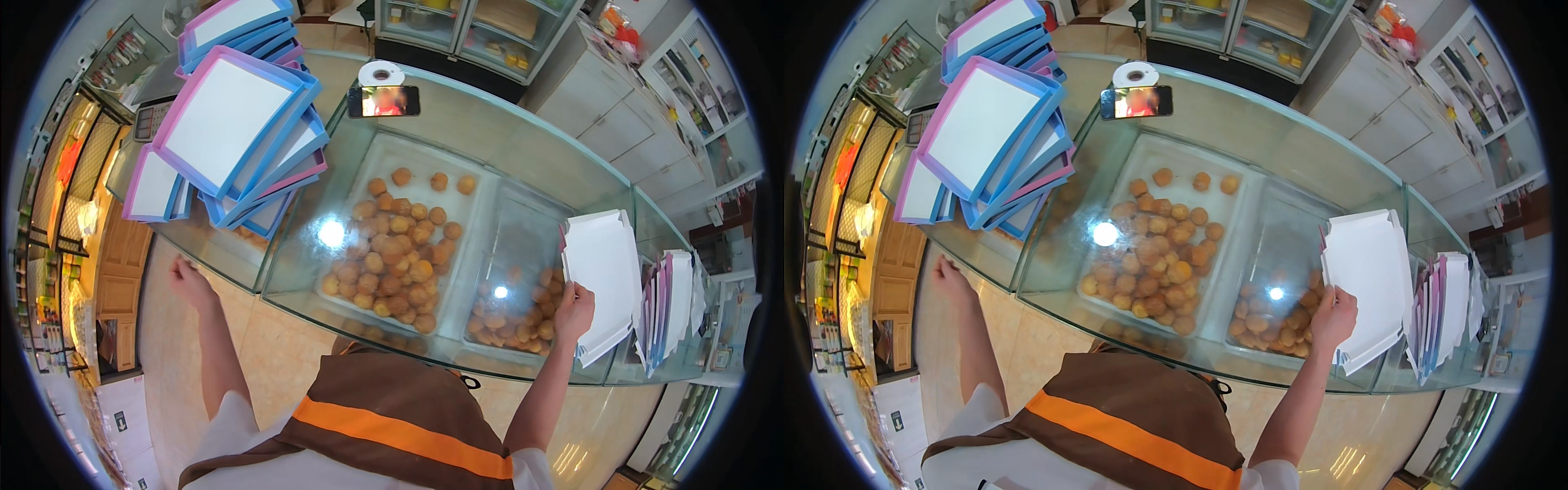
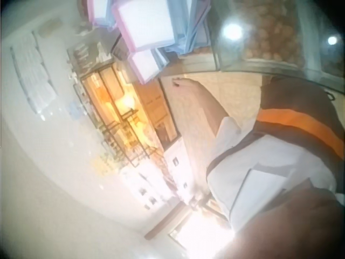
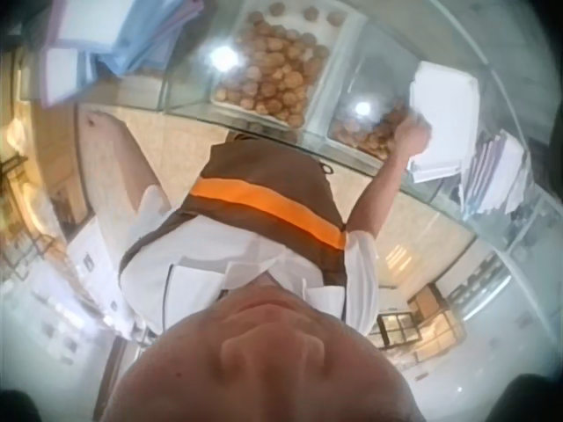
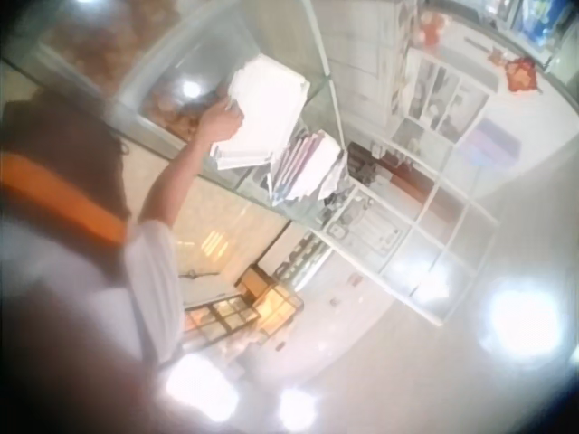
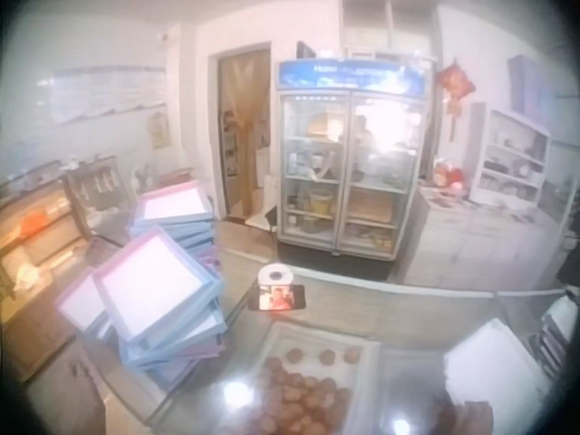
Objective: The person assembles multiple small cardboard boxes by folding and tucking flaps. They repeatedly pick up flat box blanks, fold the sides, and secure the flaps to form finished boxes, stacking them on the counter.
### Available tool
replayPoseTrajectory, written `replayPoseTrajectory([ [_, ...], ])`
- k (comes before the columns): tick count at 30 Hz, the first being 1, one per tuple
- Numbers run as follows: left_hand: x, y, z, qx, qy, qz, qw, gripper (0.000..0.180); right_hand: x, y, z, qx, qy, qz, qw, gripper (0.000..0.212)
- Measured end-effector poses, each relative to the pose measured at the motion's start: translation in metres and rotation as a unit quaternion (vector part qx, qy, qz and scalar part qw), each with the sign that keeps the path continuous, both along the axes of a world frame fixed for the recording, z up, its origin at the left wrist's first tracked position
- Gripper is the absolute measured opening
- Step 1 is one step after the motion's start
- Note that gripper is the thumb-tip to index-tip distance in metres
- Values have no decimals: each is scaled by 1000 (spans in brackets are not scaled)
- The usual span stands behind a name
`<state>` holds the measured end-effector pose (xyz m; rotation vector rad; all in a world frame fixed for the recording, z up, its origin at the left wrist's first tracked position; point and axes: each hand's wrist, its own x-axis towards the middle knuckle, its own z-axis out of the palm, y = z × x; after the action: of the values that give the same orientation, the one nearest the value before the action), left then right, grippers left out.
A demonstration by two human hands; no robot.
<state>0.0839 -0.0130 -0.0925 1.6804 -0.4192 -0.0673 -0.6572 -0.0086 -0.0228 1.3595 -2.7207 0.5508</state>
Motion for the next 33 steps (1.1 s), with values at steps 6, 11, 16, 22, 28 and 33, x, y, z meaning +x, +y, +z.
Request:
replayPoseTrajectory([
  [6, -183, 20, 21, 10, 55, -212, 976, 14, -32, 6, -4, -49, -159, 19, 986, 39],
  [11, -239, 27, 24, -14, 44, -364, 930, 12, -34, 2, 2, -18, -112, -2, 994, 35],
  [16, -273, 23, 52, 3, -37, -473, 881, 12, -2, 18, 43, -201, 162, -56, 964, 24],
  [22, -312, 4, 96, -25, -98, -562, 821, 21, 33, 58, 125, -437, -91, 32, 894, 21],
  [28, -355, -46, 172, -147, -67, -633, 757, 88, 63, 76, 121, -553, -479, 70, 678, 23],
  [33, -361, -35, 200, -194, 134, -689, 686, 99, 85, 74, 82, -389, -516, 111, 755, 29],
])
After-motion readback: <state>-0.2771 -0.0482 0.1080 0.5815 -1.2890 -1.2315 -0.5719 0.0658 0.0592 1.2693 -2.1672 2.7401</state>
